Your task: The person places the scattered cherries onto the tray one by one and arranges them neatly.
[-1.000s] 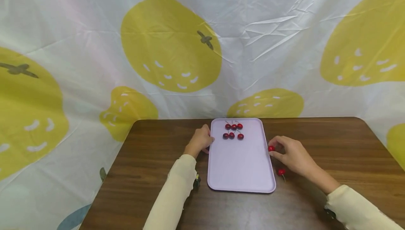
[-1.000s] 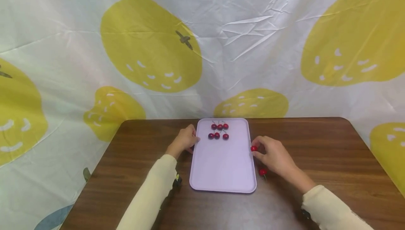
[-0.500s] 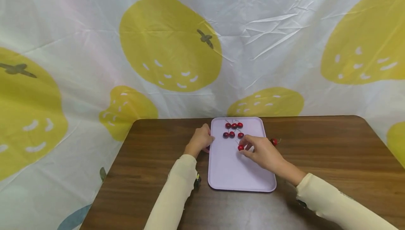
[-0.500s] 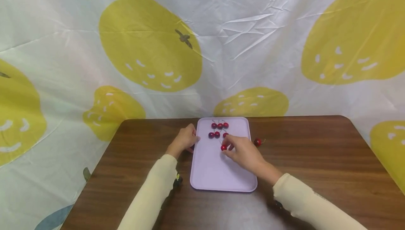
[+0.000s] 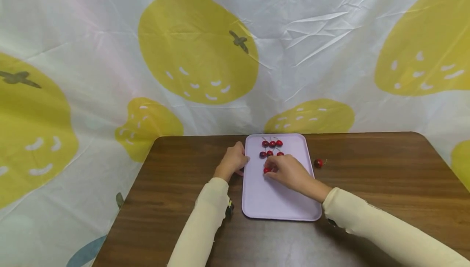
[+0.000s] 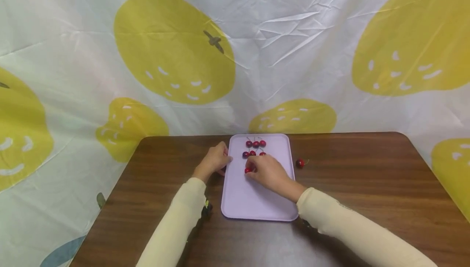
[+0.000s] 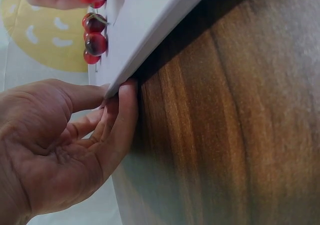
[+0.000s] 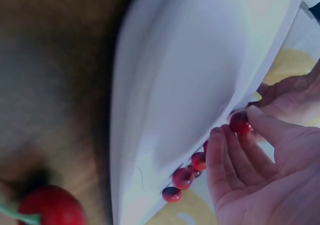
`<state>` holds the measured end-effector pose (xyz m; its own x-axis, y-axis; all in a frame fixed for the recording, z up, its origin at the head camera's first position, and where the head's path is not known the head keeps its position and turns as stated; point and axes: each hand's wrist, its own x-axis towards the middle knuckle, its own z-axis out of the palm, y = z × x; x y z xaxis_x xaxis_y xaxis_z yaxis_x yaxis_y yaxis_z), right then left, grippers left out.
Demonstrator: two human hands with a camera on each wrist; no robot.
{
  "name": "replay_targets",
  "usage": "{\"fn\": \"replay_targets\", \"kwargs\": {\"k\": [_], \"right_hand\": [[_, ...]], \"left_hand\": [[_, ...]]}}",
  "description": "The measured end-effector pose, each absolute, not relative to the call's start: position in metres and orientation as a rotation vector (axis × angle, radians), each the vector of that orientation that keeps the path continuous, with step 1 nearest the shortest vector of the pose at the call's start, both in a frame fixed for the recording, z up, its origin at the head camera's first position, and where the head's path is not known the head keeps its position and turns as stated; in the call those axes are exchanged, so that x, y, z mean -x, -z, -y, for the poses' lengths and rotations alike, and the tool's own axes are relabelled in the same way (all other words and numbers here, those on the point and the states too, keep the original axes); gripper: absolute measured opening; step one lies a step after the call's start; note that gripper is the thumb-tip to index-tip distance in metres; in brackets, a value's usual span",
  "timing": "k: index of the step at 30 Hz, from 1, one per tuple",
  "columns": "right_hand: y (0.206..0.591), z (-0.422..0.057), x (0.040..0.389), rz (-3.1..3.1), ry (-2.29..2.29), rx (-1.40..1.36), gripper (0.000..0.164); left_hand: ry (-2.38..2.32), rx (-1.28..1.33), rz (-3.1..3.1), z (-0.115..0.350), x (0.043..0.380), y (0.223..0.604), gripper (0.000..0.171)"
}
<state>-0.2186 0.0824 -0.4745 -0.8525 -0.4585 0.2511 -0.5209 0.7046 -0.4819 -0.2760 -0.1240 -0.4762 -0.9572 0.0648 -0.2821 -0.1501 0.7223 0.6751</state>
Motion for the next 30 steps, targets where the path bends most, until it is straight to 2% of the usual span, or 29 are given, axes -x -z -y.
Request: {"fn": "replay_targets", "kwargs": {"k": [22, 30], "right_hand": [[0.473, -0.076, 0.237, 2.855, -0.698, -0.845, 0.017], [0.465, -0.084, 0.235, 2.857, -0.708, -0.741, 0.027]], "left_hand": [[-1.140, 0.031, -2.649, 0.124, 0.274, 0.478, 0.017], [-1.100, 0.052, -2.653, 0.125, 0.274, 0.476, 0.016]]}}
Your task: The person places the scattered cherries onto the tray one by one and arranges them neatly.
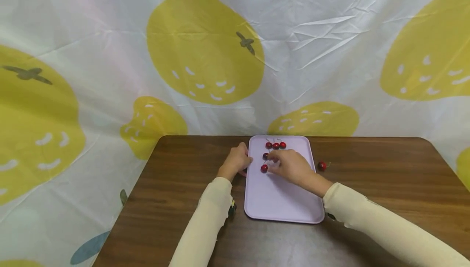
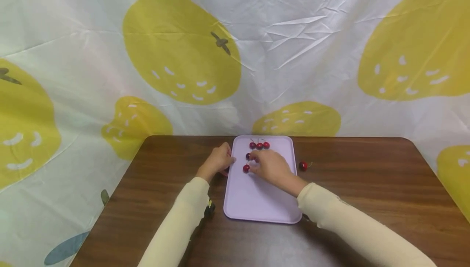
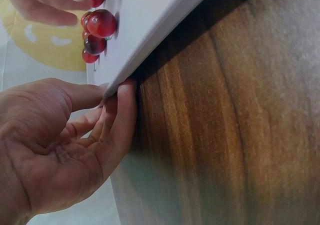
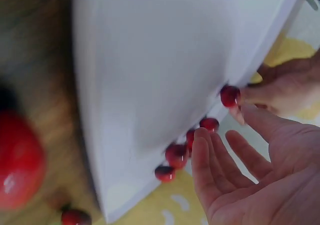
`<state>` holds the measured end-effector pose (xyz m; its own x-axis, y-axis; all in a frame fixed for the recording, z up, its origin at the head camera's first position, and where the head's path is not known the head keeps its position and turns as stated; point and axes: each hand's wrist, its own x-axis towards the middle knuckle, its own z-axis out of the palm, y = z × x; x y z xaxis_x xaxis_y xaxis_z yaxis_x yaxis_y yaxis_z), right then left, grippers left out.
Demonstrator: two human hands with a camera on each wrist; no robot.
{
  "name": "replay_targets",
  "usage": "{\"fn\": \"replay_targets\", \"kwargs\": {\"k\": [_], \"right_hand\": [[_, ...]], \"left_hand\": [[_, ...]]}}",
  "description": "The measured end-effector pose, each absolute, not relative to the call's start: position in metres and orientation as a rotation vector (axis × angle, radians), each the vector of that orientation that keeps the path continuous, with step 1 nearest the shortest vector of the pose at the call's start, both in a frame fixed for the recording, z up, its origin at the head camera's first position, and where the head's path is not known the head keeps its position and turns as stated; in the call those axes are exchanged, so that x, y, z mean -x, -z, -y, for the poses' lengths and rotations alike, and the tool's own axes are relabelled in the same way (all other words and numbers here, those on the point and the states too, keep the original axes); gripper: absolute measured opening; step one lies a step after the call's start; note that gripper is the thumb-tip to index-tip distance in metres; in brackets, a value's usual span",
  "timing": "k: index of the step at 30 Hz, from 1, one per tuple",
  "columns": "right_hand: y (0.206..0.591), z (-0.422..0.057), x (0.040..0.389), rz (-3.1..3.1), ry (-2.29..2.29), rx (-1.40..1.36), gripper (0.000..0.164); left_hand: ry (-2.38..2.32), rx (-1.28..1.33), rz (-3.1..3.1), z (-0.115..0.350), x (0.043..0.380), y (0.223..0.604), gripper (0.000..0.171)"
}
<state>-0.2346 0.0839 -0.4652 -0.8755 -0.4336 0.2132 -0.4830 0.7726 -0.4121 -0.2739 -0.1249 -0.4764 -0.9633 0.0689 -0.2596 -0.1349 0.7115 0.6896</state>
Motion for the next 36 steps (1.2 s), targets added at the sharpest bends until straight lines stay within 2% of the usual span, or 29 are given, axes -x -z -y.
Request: {"fn": "replay_targets", "kwargs": {"k": [9, 16, 21, 28, 36], "right_hand": [[0.443, -0.133, 0.219, 2.861, -0.694, -0.550, 0.023], [0.443, -0.182, 0.210, 2.873, -0.670, -0.364, 0.019], [0.449, -0.207, 0.214, 2.911, -0.705, -0.212, 0.031], [0.459, -0.221, 0.221, 3.059, -0.873, -0.084, 0.047], [0.469, -0.220, 0.224, 3.040, -0.880, -0.096, 0.038]], "left_hand": [[-1.078, 0.076, -2.650, 0.124, 0.274, 0.477, 0.017], [-1.103, 0.050, -2.652, 0.124, 0.275, 0.480, 0.017], [-1.116, 0.049, -2.655, 0.125, 0.274, 0.478, 0.017], [-1.089, 0.068, -2.657, 0.125, 0.273, 0.475, 0.016], [-1.106, 0.081, -2.642, 0.125, 0.274, 0.476, 0.018]]}}
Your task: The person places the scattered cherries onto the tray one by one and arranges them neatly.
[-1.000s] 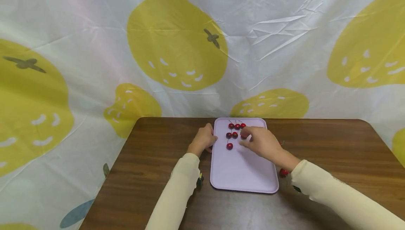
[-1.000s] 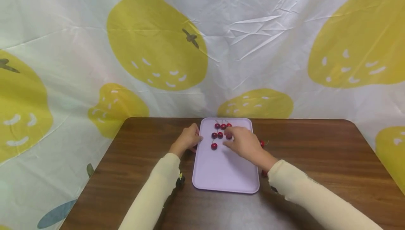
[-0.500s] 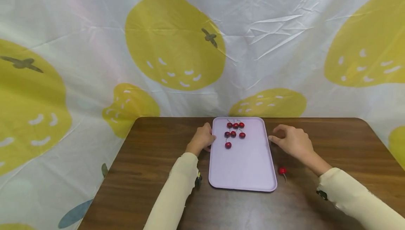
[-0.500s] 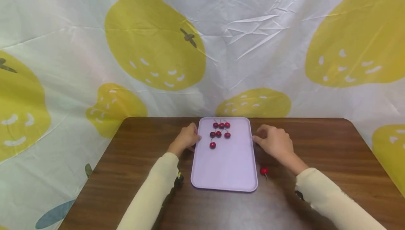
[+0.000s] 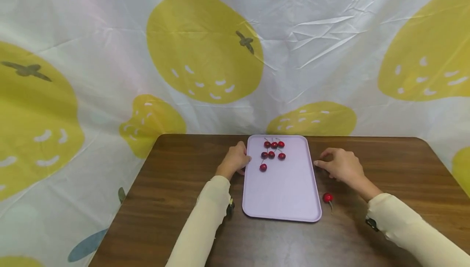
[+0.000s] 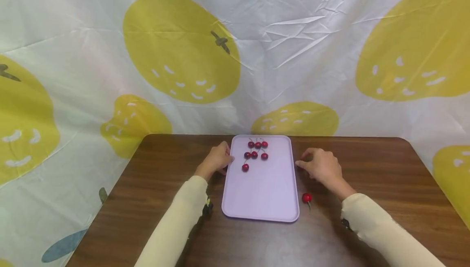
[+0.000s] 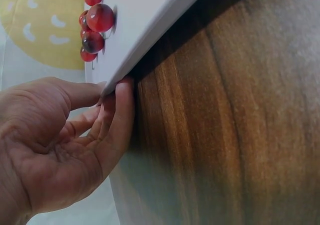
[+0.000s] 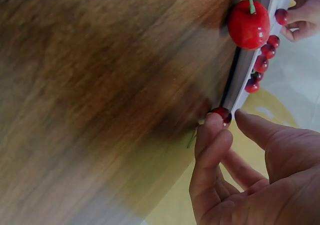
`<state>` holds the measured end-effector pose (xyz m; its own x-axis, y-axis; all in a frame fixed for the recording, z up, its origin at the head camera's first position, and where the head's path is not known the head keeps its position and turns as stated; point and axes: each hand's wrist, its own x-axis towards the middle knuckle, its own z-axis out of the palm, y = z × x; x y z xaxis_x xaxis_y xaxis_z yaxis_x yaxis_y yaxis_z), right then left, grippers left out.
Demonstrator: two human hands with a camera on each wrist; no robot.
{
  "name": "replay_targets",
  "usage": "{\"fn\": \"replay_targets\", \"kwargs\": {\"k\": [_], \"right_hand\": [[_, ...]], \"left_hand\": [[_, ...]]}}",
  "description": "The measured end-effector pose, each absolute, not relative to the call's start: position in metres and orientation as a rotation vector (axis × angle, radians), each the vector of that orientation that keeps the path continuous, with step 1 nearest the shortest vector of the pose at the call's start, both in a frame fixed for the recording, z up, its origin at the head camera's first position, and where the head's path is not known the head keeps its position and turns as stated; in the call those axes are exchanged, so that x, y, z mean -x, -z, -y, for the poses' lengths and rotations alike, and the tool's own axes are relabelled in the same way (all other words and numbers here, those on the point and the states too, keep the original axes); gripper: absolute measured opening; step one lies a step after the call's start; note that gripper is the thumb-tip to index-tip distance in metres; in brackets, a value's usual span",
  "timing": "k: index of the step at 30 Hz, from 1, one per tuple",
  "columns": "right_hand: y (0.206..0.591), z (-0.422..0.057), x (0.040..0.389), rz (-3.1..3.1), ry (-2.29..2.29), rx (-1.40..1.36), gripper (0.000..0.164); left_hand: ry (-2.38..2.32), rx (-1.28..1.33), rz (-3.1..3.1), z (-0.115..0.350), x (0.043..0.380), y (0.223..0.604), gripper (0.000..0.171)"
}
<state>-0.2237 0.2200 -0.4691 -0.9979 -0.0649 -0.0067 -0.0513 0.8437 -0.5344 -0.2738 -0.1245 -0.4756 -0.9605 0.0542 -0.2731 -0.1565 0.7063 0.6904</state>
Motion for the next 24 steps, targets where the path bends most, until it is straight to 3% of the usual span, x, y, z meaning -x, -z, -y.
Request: {"fn": "replay_targets", "kwargs": {"k": [8, 24], "right_hand": [[0.469, -0.216, 0.224, -3.037, 0.827, 0.094, 0.024], [0.453, -0.177, 0.217, -3.173, 1.025, 0.423, 0.014]], "left_hand": [[-1.109, 0.075, -2.635, 0.126, 0.277, 0.479, 0.019], [-1.108, 0.088, -2.637, 0.125, 0.274, 0.478, 0.017]]}}
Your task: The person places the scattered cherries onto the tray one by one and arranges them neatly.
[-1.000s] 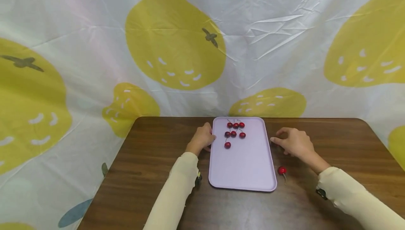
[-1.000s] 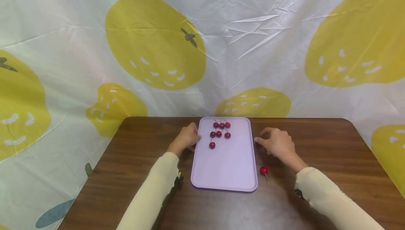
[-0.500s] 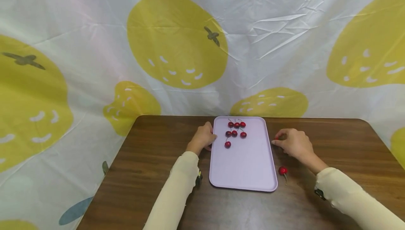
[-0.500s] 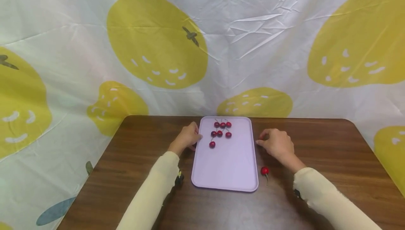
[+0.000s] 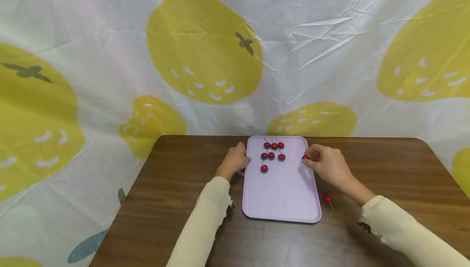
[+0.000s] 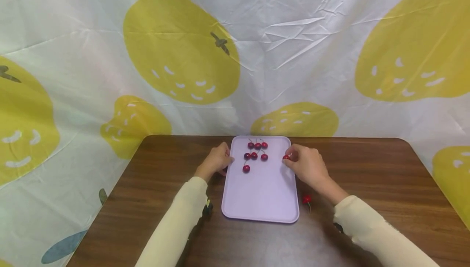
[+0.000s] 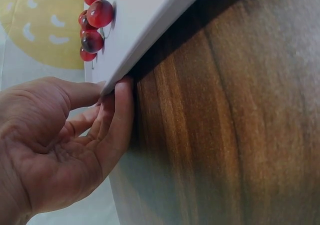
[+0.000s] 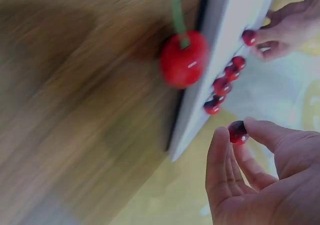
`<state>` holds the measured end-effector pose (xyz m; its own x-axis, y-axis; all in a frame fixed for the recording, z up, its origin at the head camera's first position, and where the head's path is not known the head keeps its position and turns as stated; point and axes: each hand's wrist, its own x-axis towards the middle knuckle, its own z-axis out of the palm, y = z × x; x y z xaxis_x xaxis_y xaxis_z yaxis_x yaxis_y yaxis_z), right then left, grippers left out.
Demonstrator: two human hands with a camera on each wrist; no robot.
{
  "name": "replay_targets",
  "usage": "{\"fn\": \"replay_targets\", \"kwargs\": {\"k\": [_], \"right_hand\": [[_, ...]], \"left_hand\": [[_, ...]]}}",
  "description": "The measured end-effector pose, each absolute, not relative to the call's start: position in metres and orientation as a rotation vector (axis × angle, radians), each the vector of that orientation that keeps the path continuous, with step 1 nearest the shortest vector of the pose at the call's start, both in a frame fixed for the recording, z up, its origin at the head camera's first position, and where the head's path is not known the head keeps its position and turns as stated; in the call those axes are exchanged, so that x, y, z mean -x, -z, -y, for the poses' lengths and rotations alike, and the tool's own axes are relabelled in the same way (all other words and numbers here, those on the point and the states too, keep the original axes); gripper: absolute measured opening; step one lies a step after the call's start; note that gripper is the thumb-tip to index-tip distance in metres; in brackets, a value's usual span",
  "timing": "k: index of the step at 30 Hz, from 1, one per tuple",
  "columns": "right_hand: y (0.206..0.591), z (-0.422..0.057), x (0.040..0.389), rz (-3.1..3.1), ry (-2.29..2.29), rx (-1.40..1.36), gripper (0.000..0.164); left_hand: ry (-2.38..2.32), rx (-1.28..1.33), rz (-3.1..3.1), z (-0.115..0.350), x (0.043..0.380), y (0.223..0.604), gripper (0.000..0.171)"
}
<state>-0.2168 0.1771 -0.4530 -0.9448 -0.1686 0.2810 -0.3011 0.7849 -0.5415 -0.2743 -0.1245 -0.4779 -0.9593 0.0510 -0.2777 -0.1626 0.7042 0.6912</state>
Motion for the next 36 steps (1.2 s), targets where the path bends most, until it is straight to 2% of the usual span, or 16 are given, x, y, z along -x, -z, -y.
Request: {"fn": "replay_targets", "kwargs": {"k": [10, 19, 36], "right_hand": [[0.459, -0.134, 0.220, 2.721, -0.965, -0.631, 0.016], [0.467, -0.108, 0.225, 2.749, -0.924, -0.692, 0.018], [0.477, -0.098, 0.238, 2.865, -0.746, -0.840, 0.009]], "left_hand": [[-1.112, 0.089, -2.634, 0.126, 0.272, 0.480, 0.017], [-1.107, 0.076, -2.655, 0.126, 0.268, 0.478, 0.017], [-1.104, 0.077, -2.639, 0.126, 0.273, 0.478, 0.017]]}}
